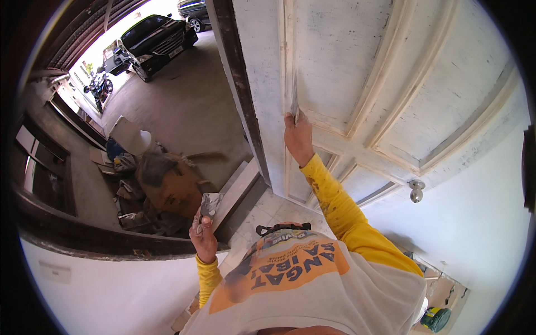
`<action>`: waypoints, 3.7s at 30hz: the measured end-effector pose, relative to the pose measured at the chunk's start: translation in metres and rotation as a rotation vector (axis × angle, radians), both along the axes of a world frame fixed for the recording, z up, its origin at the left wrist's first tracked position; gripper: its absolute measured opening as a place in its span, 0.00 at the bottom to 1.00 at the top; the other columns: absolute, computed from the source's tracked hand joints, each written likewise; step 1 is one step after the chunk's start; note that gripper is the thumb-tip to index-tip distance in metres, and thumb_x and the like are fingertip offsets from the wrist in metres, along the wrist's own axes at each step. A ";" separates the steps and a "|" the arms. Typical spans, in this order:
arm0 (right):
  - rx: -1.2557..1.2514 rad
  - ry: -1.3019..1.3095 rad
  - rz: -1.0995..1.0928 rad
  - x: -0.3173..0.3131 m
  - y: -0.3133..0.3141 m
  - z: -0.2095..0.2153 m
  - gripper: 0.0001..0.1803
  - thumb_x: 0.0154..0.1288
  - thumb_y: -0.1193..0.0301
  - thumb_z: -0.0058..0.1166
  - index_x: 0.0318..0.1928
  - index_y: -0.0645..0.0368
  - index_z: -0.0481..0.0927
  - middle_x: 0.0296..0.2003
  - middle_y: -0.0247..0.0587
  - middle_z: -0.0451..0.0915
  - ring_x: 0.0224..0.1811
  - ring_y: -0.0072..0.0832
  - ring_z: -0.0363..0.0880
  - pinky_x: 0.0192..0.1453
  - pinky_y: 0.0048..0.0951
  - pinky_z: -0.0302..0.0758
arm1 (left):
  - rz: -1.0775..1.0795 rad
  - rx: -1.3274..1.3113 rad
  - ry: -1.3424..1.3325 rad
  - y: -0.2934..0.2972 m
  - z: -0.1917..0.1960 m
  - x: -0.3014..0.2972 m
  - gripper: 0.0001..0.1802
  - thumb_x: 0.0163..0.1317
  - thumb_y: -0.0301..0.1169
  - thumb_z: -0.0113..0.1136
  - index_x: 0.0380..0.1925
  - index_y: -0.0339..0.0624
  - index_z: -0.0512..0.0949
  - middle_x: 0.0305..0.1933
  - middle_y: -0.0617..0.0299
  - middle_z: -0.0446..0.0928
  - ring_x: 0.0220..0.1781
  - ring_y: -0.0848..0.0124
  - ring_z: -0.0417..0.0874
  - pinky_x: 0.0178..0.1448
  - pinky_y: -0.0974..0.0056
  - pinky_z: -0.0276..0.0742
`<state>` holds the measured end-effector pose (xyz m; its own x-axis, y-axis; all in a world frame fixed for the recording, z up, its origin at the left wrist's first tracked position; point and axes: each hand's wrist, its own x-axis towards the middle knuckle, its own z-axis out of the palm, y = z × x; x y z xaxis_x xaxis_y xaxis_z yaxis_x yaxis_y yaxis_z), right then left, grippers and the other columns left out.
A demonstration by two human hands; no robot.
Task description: The person applies putty to a white door using a putty knife and a hawk. They repeatedly spread the putty across the door surface, occasionally reloading the hawk from a bucket on the floor.
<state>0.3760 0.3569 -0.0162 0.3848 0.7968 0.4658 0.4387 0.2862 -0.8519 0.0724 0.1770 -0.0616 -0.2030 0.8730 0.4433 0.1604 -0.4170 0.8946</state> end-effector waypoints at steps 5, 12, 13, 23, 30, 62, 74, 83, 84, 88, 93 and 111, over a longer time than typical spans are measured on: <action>-0.115 0.158 0.012 0.035 -0.043 0.033 0.19 0.71 0.66 0.49 0.47 0.73 0.77 0.35 0.65 0.82 0.40 0.57 0.81 0.44 0.42 0.74 | -0.027 -0.002 0.082 0.004 0.006 0.004 0.24 0.74 0.39 0.51 0.56 0.24 0.74 0.37 0.64 0.77 0.37 0.78 0.71 0.42 0.74 0.67; -0.042 0.063 0.031 0.045 -0.010 0.014 0.17 0.72 0.65 0.50 0.42 0.71 0.77 0.29 0.51 0.78 0.34 0.38 0.74 0.41 0.37 0.72 | -0.055 -0.093 0.058 0.004 0.018 0.007 0.25 0.74 0.40 0.52 0.56 0.24 0.74 0.39 0.64 0.78 0.38 0.78 0.73 0.43 0.74 0.68; -0.084 0.050 0.054 0.045 -0.007 0.015 0.18 0.72 0.65 0.48 0.47 0.72 0.77 0.34 0.58 0.80 0.39 0.47 0.77 0.45 0.40 0.73 | -0.038 -0.090 0.032 0.002 0.014 0.007 0.25 0.74 0.40 0.52 0.56 0.24 0.73 0.40 0.63 0.78 0.39 0.77 0.73 0.44 0.74 0.69; 0.010 0.016 -0.003 -0.027 -0.027 -0.003 0.26 0.75 0.69 0.42 0.67 0.71 0.64 0.62 0.66 0.69 0.67 0.57 0.66 0.70 0.41 0.62 | -0.027 -0.086 -0.006 -0.005 -0.012 -0.007 0.27 0.74 0.39 0.53 0.59 0.22 0.70 0.47 0.60 0.79 0.44 0.77 0.76 0.50 0.74 0.70; -0.050 0.108 -0.002 0.032 -0.029 0.007 0.19 0.72 0.62 0.47 0.49 0.69 0.78 0.36 0.63 0.82 0.43 0.57 0.81 0.44 0.45 0.74 | 0.043 -0.023 -0.007 -0.001 -0.003 0.006 0.26 0.73 0.39 0.54 0.55 0.22 0.72 0.41 0.63 0.79 0.42 0.79 0.75 0.46 0.77 0.69; -0.060 0.084 0.001 0.045 -0.009 0.034 0.20 0.71 0.63 0.48 0.50 0.70 0.78 0.37 0.63 0.82 0.43 0.57 0.80 0.48 0.45 0.75 | 0.019 -0.051 0.046 0.000 -0.004 -0.001 0.18 0.74 0.38 0.53 0.47 0.29 0.74 0.28 0.74 0.67 0.30 0.84 0.62 0.34 0.78 0.58; -0.068 0.162 0.325 0.051 -0.005 0.012 0.24 0.71 0.63 0.49 0.61 0.67 0.70 0.48 0.59 0.79 0.51 0.47 0.78 0.58 0.39 0.71 | 0.029 -0.112 0.061 -0.011 -0.039 -0.029 0.24 0.73 0.37 0.55 0.57 0.26 0.67 0.45 0.55 0.73 0.42 0.72 0.75 0.46 0.68 0.73; 0.028 -0.151 -0.129 0.015 0.033 -0.003 0.31 0.73 0.59 0.46 0.67 0.67 0.63 0.65 0.64 0.66 0.67 0.56 0.65 0.74 0.47 0.59 | 0.182 0.307 0.503 0.008 -0.017 -0.028 0.21 0.72 0.37 0.56 0.53 0.28 0.73 0.38 0.60 0.76 0.39 0.75 0.74 0.47 0.70 0.71; 0.014 -0.060 -0.016 0.014 0.024 -0.009 0.32 0.74 0.56 0.46 0.68 0.66 0.64 0.64 0.61 0.70 0.67 0.54 0.66 0.70 0.44 0.63 | 0.129 0.178 0.342 0.001 -0.039 -0.030 0.21 0.72 0.37 0.57 0.54 0.29 0.73 0.40 0.57 0.76 0.41 0.73 0.75 0.48 0.68 0.72; -0.054 0.082 0.261 0.018 -0.057 -0.007 0.24 0.72 0.62 0.53 0.61 0.65 0.72 0.48 0.46 0.81 0.52 0.33 0.77 0.60 0.36 0.71 | -0.064 -0.247 -0.069 0.015 -0.025 -0.021 0.22 0.70 0.34 0.57 0.58 0.33 0.72 0.48 0.50 0.75 0.48 0.65 0.77 0.49 0.63 0.74; -0.189 0.467 0.319 0.018 -0.138 -0.052 0.16 0.69 0.69 0.57 0.53 0.63 0.74 0.40 0.33 0.80 0.40 0.23 0.76 0.46 0.28 0.75 | -0.066 0.073 0.261 0.038 -0.053 -0.037 0.13 0.70 0.30 0.53 0.51 0.40 0.77 0.29 0.60 0.73 0.31 0.64 0.75 0.36 0.65 0.70; -0.206 0.895 0.419 0.022 -0.229 0.004 0.21 0.65 0.78 0.57 0.58 0.60 0.73 0.54 0.37 0.77 0.51 0.30 0.80 0.53 0.33 0.81 | -0.796 -0.902 -1.444 -0.018 0.032 0.034 0.20 0.66 0.24 0.55 0.57 0.30 0.73 0.47 0.48 0.79 0.47 0.56 0.81 0.49 0.56 0.77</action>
<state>0.3981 0.1284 -0.0120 0.1964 0.9803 -0.0192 -0.4884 0.0808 -0.8689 0.1062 0.1590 -0.0300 0.5659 0.7816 -0.2625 -0.7870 0.6069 0.1106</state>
